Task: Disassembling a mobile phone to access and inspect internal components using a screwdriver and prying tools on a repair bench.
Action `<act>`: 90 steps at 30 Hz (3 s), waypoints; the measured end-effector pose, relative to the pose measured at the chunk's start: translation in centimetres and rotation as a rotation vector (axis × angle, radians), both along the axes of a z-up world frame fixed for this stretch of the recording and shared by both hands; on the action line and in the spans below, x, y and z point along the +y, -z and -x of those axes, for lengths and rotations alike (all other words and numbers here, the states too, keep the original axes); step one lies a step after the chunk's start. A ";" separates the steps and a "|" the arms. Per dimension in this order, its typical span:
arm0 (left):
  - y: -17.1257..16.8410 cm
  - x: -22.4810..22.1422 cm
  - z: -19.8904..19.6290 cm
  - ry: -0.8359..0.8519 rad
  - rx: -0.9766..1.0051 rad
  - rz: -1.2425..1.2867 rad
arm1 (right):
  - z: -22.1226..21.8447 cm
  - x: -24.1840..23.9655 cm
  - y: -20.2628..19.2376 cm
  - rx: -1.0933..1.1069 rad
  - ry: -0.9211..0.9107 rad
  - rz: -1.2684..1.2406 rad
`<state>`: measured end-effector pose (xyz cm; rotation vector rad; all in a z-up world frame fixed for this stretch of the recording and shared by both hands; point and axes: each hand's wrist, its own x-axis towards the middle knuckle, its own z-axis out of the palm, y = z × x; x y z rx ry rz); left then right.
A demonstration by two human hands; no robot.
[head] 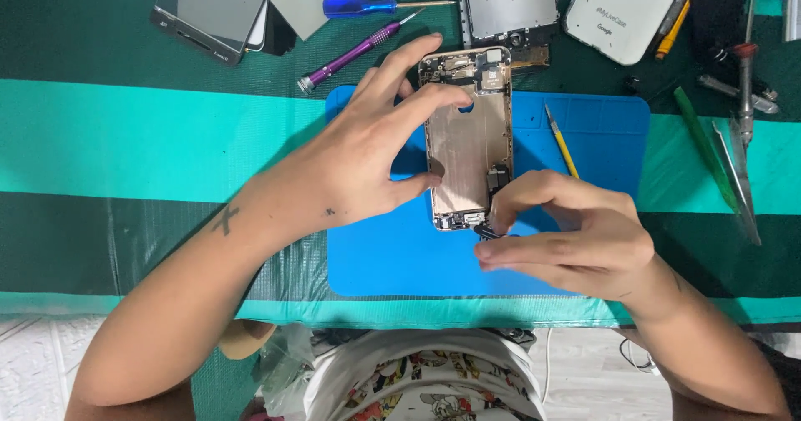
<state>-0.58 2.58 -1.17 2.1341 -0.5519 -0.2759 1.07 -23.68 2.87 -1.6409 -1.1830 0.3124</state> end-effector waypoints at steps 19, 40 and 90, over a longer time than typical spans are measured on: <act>-0.8 0.0 0.1 -0.011 -0.016 -0.001 | 0.5 0.0 0.0 0.067 0.031 -0.054; -3.8 -1.2 0.9 -0.068 -0.435 0.331 | 0.2 -0.8 0.2 0.043 -0.028 -0.022; -1.1 -2.7 2.5 0.152 -0.457 0.493 | -0.9 0.0 1.6 0.145 0.019 0.068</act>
